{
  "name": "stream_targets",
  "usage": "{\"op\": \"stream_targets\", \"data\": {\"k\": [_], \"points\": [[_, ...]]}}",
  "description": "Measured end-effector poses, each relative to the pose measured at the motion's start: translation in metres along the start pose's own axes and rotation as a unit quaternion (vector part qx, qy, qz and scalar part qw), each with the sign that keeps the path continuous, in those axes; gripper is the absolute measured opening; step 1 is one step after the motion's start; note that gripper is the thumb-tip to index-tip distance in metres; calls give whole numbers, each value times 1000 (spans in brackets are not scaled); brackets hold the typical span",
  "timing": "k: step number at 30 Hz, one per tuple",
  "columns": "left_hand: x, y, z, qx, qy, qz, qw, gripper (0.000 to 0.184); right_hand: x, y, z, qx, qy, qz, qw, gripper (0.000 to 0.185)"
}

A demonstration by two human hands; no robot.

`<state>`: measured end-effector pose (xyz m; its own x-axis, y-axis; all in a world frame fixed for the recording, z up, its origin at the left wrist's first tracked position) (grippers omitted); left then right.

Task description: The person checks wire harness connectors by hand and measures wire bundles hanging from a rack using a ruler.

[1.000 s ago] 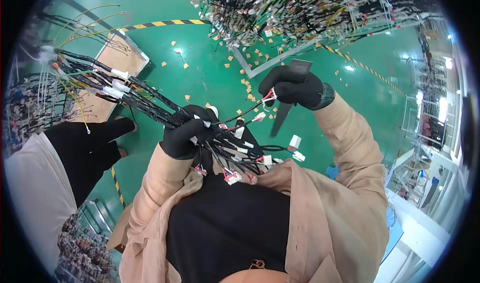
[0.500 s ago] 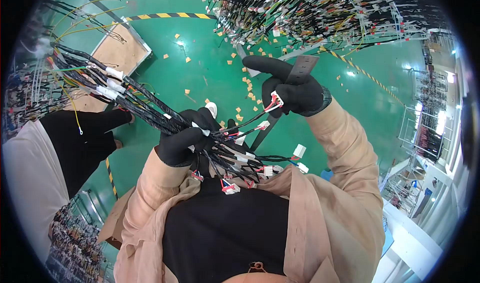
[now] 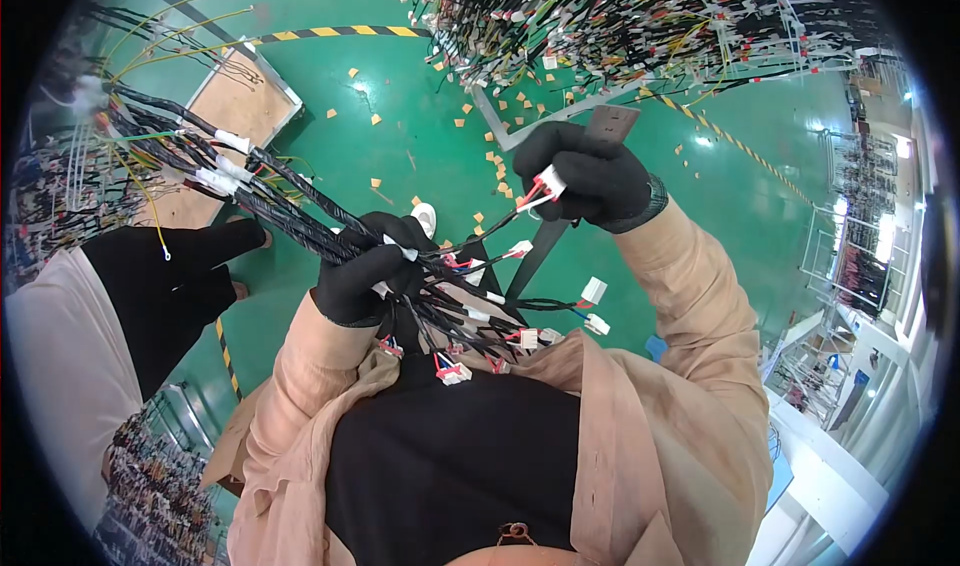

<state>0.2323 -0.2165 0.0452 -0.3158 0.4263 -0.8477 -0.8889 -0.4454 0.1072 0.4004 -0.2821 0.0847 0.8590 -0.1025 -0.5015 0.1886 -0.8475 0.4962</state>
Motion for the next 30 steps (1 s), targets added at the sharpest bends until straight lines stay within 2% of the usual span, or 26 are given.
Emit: {"op": "stream_targets", "data": {"k": [1,4,5,7,8,9,10,12,13,16,18,21,23,24,26,28,29,30], "points": [[6,2,-4,11,-14,23,1000,17,0,4,1,-7,-26,4,1000,41],[20,3,-4,33,-56,84,994,21,-19,5,-9,110,86,7,990,32],[14,1,-3,36,-64,101,992,22,-32,13,-18,70,150,6,986,30],[13,3,-5,59,-60,121,989,29,-53,14,-28,173,257,35,950,29],[13,3,-5,58,-67,101,991,31,-61,15,-33,225,309,50,923,29],[13,2,-5,57,-73,80,992,34,-73,20,-42,279,413,50,865,30],[10,2,-4,55,-79,58,994,36,-77,21,-44,289,413,62,861,29],[-1,5,6,-11,-214,56,975,43,-87,23,-45,307,412,86,854,26],[-2,4,8,21,-240,63,968,43,-90,24,-47,311,432,102,840,28],[-5,7,6,91,-199,114,969,45,-89,26,-46,309,434,99,840,31],[-2,8,3,94,-172,117,974,46,-84,24,-42,295,428,61,852,30],[3,12,1,58,-177,78,979,47,-73,26,-47,313,438,69,840,29],[-2,13,2,54,-124,71,988,43,-45,28,-50,236,354,115,898,27],[-4,14,1,57,-79,66,993,40,-23,33,-48,145,257,144,945,26],[-7,15,-1,77,81,47,993,30,8,32,-37,106,186,118,970,23],[-4,17,-1,43,36,76,996,35,27,26,-15,66,210,106,970,22],[-2,19,-1,26,13,91,995,37,24,20,0,26,263,87,961,21],[-2,18,-1,20,24,64,997,33,19,12,13,-14,314,66,947,21]]}}
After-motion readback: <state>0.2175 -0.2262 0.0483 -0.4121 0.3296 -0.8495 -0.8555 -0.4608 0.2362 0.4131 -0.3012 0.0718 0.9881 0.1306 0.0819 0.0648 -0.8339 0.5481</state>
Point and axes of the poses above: each hand's wrist, its own y-axis away from the middle knuckle, its own x-axis out of the back of the hand, z = x × y, the point moved 7 cm from there along -y, towards the middle knuckle, and after that the axes turned 8 degrees about -x, right-handed, at the moved point
